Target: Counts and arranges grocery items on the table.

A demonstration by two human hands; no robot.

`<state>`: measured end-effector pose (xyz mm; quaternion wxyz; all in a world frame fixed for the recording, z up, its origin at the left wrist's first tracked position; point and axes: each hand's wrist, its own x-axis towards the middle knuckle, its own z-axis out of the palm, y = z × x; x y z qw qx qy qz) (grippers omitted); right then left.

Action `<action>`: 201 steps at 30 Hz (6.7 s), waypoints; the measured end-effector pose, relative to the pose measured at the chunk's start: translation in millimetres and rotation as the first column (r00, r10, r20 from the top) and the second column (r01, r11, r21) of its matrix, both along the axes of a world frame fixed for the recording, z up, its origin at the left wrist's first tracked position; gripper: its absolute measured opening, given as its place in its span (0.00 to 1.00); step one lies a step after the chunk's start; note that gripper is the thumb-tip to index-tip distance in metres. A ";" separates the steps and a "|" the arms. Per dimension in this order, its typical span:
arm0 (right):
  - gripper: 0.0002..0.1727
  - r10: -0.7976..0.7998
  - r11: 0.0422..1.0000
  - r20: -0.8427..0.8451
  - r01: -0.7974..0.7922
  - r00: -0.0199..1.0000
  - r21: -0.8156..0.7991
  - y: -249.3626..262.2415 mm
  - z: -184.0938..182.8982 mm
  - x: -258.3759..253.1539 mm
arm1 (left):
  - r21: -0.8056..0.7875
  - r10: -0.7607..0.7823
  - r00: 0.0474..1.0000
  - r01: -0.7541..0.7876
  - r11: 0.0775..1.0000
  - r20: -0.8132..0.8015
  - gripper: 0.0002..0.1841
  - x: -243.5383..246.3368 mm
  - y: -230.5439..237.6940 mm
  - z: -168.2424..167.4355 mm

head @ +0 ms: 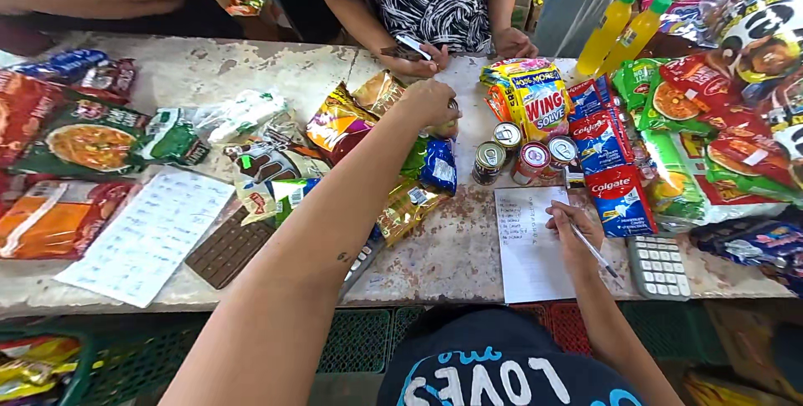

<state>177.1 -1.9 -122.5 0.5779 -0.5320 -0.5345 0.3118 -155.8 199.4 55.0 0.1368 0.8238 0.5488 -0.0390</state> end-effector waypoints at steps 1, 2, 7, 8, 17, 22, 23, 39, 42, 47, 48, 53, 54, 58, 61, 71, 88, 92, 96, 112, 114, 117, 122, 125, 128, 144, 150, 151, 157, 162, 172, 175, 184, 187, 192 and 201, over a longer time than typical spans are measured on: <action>0.12 -0.004 1.000 0.013 0.004 1.000 0.013 -1.0 1.1 -0.5 | 0.000 0.055 0.998 -0.055 0.998 -0.012 0.28 3.9 -1.8 1.5; 0.11 -0.008 1.000 0.026 0.008 1.000 0.026 -2.4 1.6 -0.3 | -0.001 0.106 0.994 -0.106 0.994 -0.016 0.29 7.3 -3.9 3.2; 0.14 -0.031 0.999 -0.042 0.031 0.999 0.014 -13.0 20.7 -10.2 | 0.001 0.314 0.949 -0.314 0.949 -0.039 0.37 21.5 -21.7 11.8; 0.14 -0.036 0.999 -0.065 0.036 0.997 0.000 -16.3 26.8 -14.0 | -0.011 0.341 0.940 -0.341 0.940 -0.033 0.38 21.4 -23.3 11.3; 0.11 -0.066 0.998 -0.043 0.066 0.997 -0.001 -34.7 -3.0 -9.2 | -0.004 0.141 0.942 -0.147 0.989 0.303 0.38 48.1 -75.7 3.8; 0.16 -0.052 0.997 0.011 0.052 0.999 -0.054 -33.9 0.3 -3.0 | -0.010 -0.032 0.977 0.035 0.999 0.212 0.61 35.1 -130.4 -14.8; 0.17 -0.046 0.996 0.019 0.047 0.999 -0.072 -33.5 2.9 -4.6 | 0.022 -0.025 0.987 0.022 1.000 0.156 0.60 27.4 -133.8 -23.2; 0.32 -0.024 0.963 0.616 -0.148 0.788 0.226 74.6 117.3 -60.8 | 0.215 0.242 0.892 -0.341 0.915 0.383 0.32 -12.4 -174.1 -20.6; 0.39 0.004 0.994 0.642 -0.075 0.766 0.083 92.3 102.4 -48.1 | 0.260 0.102 0.868 -0.255 0.931 0.485 0.31 22.9 -168.0 -37.1; 0.31 -0.068 0.998 0.654 0.058 0.753 0.037 90.7 95.7 -59.1 | 0.271 -0.080 0.822 -0.093 0.958 0.564 0.31 71.6 -134.5 -65.3; 0.30 -0.055 0.998 0.644 0.043 0.763 0.035 90.2 97.7 -60.4 | 0.232 -0.080 0.802 -0.075 0.970 0.591 0.33 72.4 -128.2 -64.2; 0.36 0.221 0.975 0.444 -0.196 0.868 -0.102 75.6 109.8 -31.2 | 0.090 0.024 0.666 -0.136 0.987 0.745 0.42 67.0 -106.3 -72.3; 0.36 0.211 0.977 0.403 -0.195 0.891 -0.083 70.7 107.1 -22.2 | 0.097 0.037 0.635 -0.175 0.980 0.772 0.43 67.4 -107.9 -75.1; 0.25 0.014 1.000 0.314 -0.021 0.949 0.021 40.8 99.4 -7.6 | 0.406 -0.169 0.545 -0.351 0.844 0.821 0.29 80.7 -132.0 -92.8; 0.33 -0.067 0.998 0.058 0.067 0.996 0.002 13.1 73.3 -1.5 | 0.606 -0.396 0.510 -0.354 0.713 0.764 0.11 98.1 -151.2 -100.7; 0.22 -0.106 0.993 -0.040 0.104 0.994 -0.057 -40.1 26.9 -15.3 | 0.344 -0.105 0.610 -0.290 0.893 0.785 0.22 118.4 -147.0 -108.2; 0.09 0.071 0.997 -0.028 -0.071 0.997 -0.023 -49.2 39.3 -45.5 | 0.376 -0.292 0.348 -0.206 0.903 0.891 0.19 88.2 -138.5 -128.7; 0.14 0.073 0.995 -0.131 -0.081 0.989 -0.054 -46.4 41.0 -44.7 | 0.318 -0.133 0.406 -0.431 0.845 0.904 0.21 92.2 -156.7 -122.5; 0.16 0.054 0.993 -0.330 -0.084 0.942 -0.079 -29.7 53.3 -61.2 | -0.093 0.058 -0.159 -0.224 0.970 0.986 0.14 92.3 -167.1 -117.9; 0.18 0.001 0.924 0.597 -0.230 0.803 0.307 43.8 107.1 -74.0 | -0.047 0.074 0.696 -0.057 0.997 0.714 0.12 43.8 -138.8 -112.9; 0.21 0.173 0.939 0.306 -0.250 0.936 0.235 18.4 103.0 -72.1 | -0.056 0.017 0.694 0.033 0.998 0.719 0.13 37.0 -135.1 -116.3; 0.38 0.341 0.934 -0.095 -0.348 0.935 -0.078 -21.9 67.1 -67.5 | -0.079 -0.006 0.746 0.079 0.994 0.666 0.17 35.4 -133.9 -113.2; 0.06 0.295 0.954 0.083 -0.288 0.952 -0.081 -46.3 31.6 -75.3 | -0.109 0.019 0.797 0.059 0.992 0.604 0.21 38.3 -131.1 -111.4; 0.12 0.225 0.972 0.175 -0.233 0.959 0.025 -47.5 31.2 -83.8 | -0.113 0.016 0.798 0.066 0.991 0.602 0.22 38.6 -130.2 -111.0; 0.14 0.187 0.969 0.277 -0.224 0.943 0.108 -46.6 26.9 -86.3 | -0.092 -0.008 0.792 0.081 0.992 0.610 0.23 38.3 -130.5 -110.8; 0.15 0.163 0.971 0.318 -0.209 0.934 0.117 -46.0 32.7 -87.0 | -0.113 0.015 0.791 0.068 0.991 0.612 0.22 38.6 -132.5 -110.6; 0.16 0.185 0.960 0.321 -0.240 0.929 0.142 -45.4 29.1 -85.1 | -0.111 0.015 0.794 0.067 0.992 0.608 0.21 39.4 -132.9 -109.4; 0.16 0.185 0.960 0.320 -0.241 0.929 0.143 -46.0 28.7 -85.3 | -0.115 0.016 0.794 0.068 0.991 0.607 0.21 39.3 -133.4 -109.2; 0.16 0.153 0.964 0.353 -0.217 0.923 0.151 -45.5 27.7 -84.5 | -0.116 0.008 0.806 0.075 0.990 0.592 0.21 38.7 -133.5 -106.1; 0.15 0.157 0.966 0.349 -0.217 0.924 0.141 -45.0 26.8 -83.7 | -0.114 0.007 0.800 0.077 0.991 0.599 0.22 38.4 -133.8 -105.1; 0.18 0.118 0.969 0.357 -0.187 0.927 0.164 -46.6 29.5 -85.6 | -0.122 0.011 0.817 0.073 0.990 0.577 0.22 39.1 -133.8 -104.5; 0.17 0.120 0.968 0.359 -0.189 0.926 0.164 -45.5 29.9 -85.6 | -0.128 0.012 0.824 0.073 0.989 0.567 0.22 38.9 -133.5 -102.7; 0.18 0.087 0.977 0.360 -0.151 0.929 0.153 -46.8 30.8 -86.1 | -0.140 0.023 0.824 0.069 0.988 0.566 0.22 38.9 -134.7 -102.8; 0.18 0.083 0.975 0.365 -0.150 0.927 0.161 -46.0 31.4 -85.8 | -0.131 0.019 0.816 0.070 0.989 0.577 0.22 38.7 -135.0 -102.9; 0.17 0.065 0.979 0.340 -0.126 0.938 0.161 -46.9 31.9 -85.4 | -0.129 0.021 0.803 0.070 0.989 0.595 0.21 38.9 -135.4 -102.9; 0.18 0.050 0.976 0.370 -0.124 0.928 0.179 -46.0 28.4 -85.4 | -0.119 0.016 0.812 0.067 0.991 0.583 0.21 38.2 -134.5 -104.5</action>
